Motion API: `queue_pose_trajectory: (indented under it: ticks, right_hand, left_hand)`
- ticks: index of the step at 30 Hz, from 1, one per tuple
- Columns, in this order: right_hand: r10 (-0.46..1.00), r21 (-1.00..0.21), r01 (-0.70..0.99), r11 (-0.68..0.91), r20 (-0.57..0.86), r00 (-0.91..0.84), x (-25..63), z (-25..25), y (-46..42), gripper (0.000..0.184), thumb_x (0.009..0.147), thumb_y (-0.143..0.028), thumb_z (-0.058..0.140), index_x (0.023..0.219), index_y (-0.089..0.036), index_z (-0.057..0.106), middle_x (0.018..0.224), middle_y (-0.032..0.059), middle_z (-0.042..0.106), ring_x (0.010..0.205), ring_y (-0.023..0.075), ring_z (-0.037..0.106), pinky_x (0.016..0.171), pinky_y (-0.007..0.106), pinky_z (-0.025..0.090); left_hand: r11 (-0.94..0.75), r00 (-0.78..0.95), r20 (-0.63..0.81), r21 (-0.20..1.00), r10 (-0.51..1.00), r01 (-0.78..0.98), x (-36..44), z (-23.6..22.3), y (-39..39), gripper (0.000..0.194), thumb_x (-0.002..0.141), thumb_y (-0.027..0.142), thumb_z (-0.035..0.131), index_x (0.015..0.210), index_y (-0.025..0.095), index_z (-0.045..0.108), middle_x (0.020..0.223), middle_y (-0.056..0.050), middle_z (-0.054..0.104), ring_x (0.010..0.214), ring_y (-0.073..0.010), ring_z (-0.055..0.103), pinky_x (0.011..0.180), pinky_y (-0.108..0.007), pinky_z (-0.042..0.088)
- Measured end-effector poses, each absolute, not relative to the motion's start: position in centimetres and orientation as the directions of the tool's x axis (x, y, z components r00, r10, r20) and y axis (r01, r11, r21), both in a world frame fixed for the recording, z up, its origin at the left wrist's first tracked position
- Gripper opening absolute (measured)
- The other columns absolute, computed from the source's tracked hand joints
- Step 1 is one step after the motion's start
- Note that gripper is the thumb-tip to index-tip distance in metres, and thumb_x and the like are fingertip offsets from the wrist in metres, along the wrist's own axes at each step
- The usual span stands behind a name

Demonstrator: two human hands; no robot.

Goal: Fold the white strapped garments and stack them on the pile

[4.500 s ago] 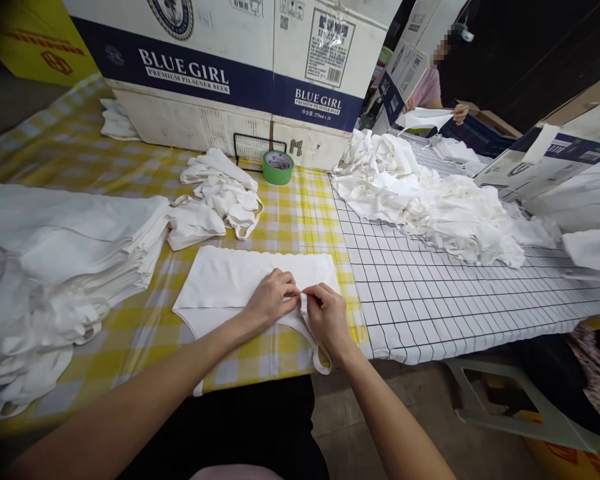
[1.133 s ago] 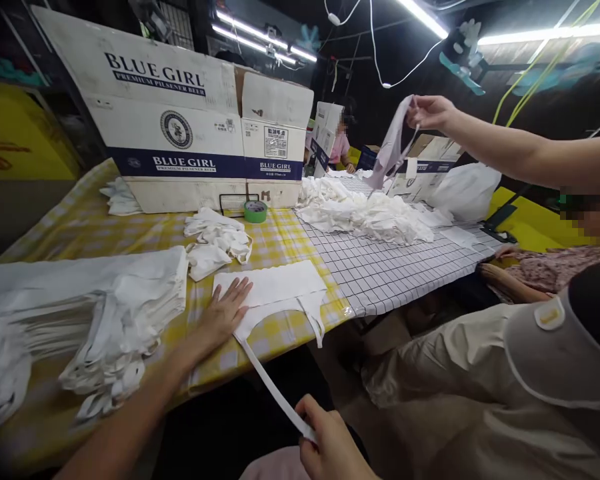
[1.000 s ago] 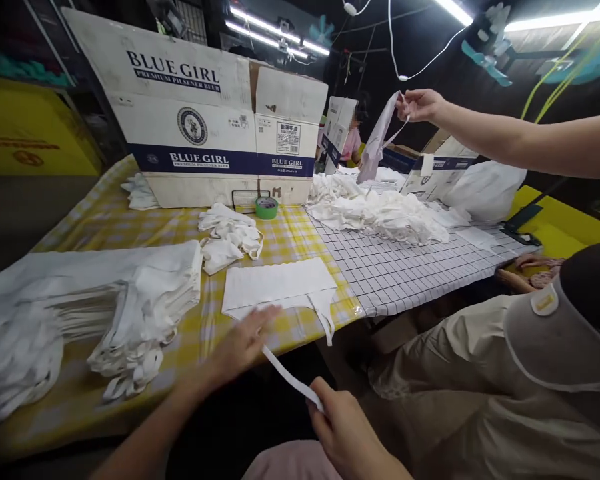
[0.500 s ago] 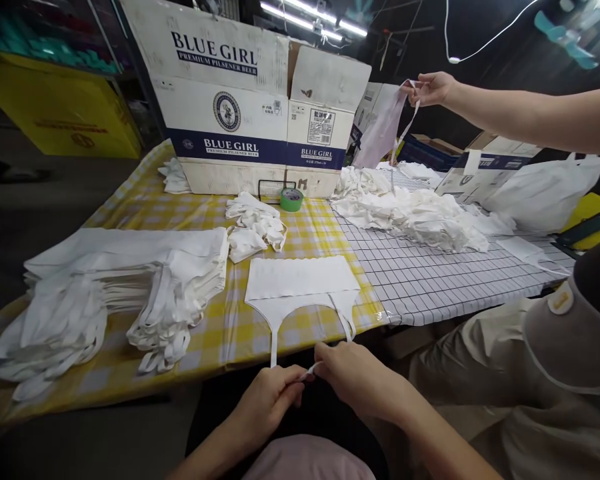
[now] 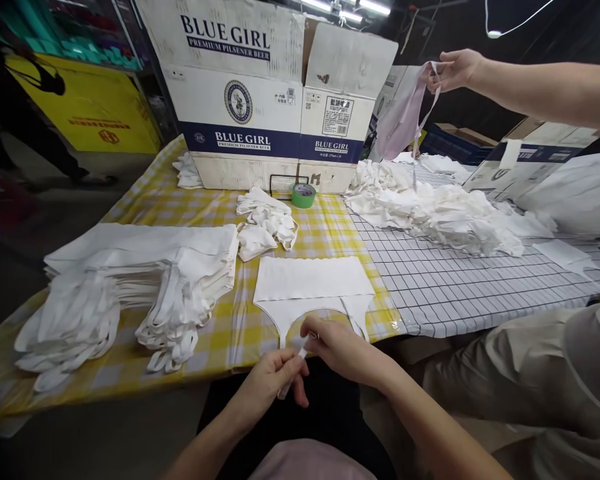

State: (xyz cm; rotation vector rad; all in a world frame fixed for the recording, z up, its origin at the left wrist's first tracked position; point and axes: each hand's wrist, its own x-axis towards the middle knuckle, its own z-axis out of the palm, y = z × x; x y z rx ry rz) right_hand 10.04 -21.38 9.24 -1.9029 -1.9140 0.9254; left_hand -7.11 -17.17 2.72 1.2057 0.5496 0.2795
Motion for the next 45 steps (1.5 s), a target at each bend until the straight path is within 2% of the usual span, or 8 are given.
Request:
queue_pose_trajectory:
  ticks: [6, 12, 16, 20, 23, 29, 37, 45]
  right_hand:
    - [0.999, -0.466, 0.883, 0.048, 0.002, -0.053, 10.1, 6.4, -21.5, 0.043, 0.074, -0.006, 0.049, 0.114, -0.024, 0.046, 0.104, 0.0042, 0.053, 0.086, 0.0157, 0.053, 0.068, 0.024, 0.040]
    - [0.990, -0.355, 0.926, 0.125, 0.113, -0.090, 9.3, 3.6, -21.4, 0.017, 0.085, -0.012, 0.041, 0.085, -0.018, 0.056, 0.075, 0.0031, 0.053, 0.065, 0.0139, 0.048, 0.059, 0.024, 0.034]
    - [0.983, -0.509, 0.861, 0.024, 0.169, 0.073, 10.1, 3.8, -20.4, 0.021, 0.088, -0.014, 0.036, 0.082, -0.019, 0.056, 0.076, 0.0026, 0.055, 0.067, 0.0129, 0.050, 0.062, 0.023, 0.036]
    - [0.962, -0.739, 0.673, -0.031, 0.161, 0.221, 11.3, 3.9, -19.2, 0.013, 0.086, -0.018, 0.042, 0.087, -0.019, 0.055, 0.075, 0.0015, 0.059, 0.066, 0.0126, 0.054, 0.064, 0.023, 0.040]
    - [0.961, -0.833, 0.550, -0.065, 0.096, 0.259, 11.8, 3.2, -18.2, 0.012, 0.083, -0.020, 0.045, 0.089, -0.018, 0.056, 0.068, 0.0000, 0.059, 0.063, 0.0134, 0.055, 0.063, 0.024, 0.042]
    - [0.957, -0.862, 0.495, -0.105, 0.049, 0.287, 12.7, 2.1, -16.0, 0.020, 0.080, -0.032, 0.051, 0.082, -0.016, 0.063, 0.076, 0.0044, 0.065, 0.068, 0.0158, 0.055, 0.062, 0.026, 0.043]
    - [0.969, -0.824, 0.543, -0.158, -0.023, 0.247, 13.9, 1.3, -13.0, 0.021, 0.078, -0.031, 0.051, 0.080, -0.017, 0.066, 0.069, 0.0026, 0.065, 0.064, 0.0149, 0.055, 0.059, 0.024, 0.042]
    - [0.987, -0.733, 0.667, -0.134, -0.037, 0.158, 14.5, 2.1, -11.5, 0.018, 0.076, -0.028, 0.052, 0.076, -0.017, 0.066, 0.069, 0.0021, 0.065, 0.065, 0.0151, 0.058, 0.061, 0.023, 0.041]
  left_hand:
    - [0.510, 0.799, -0.305, 0.860, 0.519, -0.003, -6.6, 2.9, -16.5, 0.038, 0.084, 0.048, 0.045, 0.077, 0.012, 0.055, 0.047, -0.001, 0.060, 0.046, -0.0130, 0.058, 0.054, -0.022, 0.040]
    - [0.494, 0.802, -0.348, 0.866, 0.485, 0.077, -5.9, 3.0, -16.3, 0.042, 0.084, 0.050, 0.042, 0.079, 0.012, 0.058, 0.046, -0.001, 0.058, 0.044, -0.0138, 0.056, 0.050, -0.023, 0.040]
    - [0.005, 0.689, -0.176, 0.970, 0.702, 0.243, -5.7, 3.1, -13.6, 0.038, 0.086, 0.044, 0.039, 0.080, 0.014, 0.062, 0.064, -0.002, 0.061, 0.061, -0.0144, 0.056, 0.059, -0.025, 0.041]
    - [-0.554, 0.649, 0.175, 0.706, 0.740, 0.441, -4.4, 2.6, -9.3, 0.016, 0.079, 0.023, 0.055, 0.094, 0.021, 0.061, 0.092, -0.003, 0.058, 0.092, -0.0195, 0.050, 0.084, -0.033, 0.038]
    - [-0.725, 0.754, 0.207, 0.513, 0.624, 0.459, -2.9, 1.9, -6.6, 0.026, 0.075, 0.017, 0.059, 0.101, 0.022, 0.059, 0.100, -0.003, 0.055, 0.098, -0.0206, 0.047, 0.085, -0.035, 0.038]
    - [-0.864, 0.877, 0.163, 0.325, 0.453, 0.386, -1.6, 1.0, -4.4, 0.010, 0.081, 0.020, 0.053, 0.082, 0.018, 0.063, 0.091, -0.006, 0.056, 0.091, -0.0202, 0.048, 0.079, -0.034, 0.040]
    - [-0.684, 0.789, 0.152, 0.612, 0.595, 0.398, -1.2, 0.7, -3.4, 0.012, 0.079, 0.024, 0.057, 0.082, 0.021, 0.068, 0.085, -0.003, 0.060, 0.089, -0.0183, 0.048, 0.080, -0.031, 0.039]
    - [-0.629, 0.787, 0.143, 0.693, 0.600, 0.353, -1.0, 0.3, -2.4, 0.014, 0.079, 0.026, 0.056, 0.078, 0.021, 0.069, 0.082, -0.001, 0.061, 0.087, -0.0176, 0.049, 0.078, -0.029, 0.039]
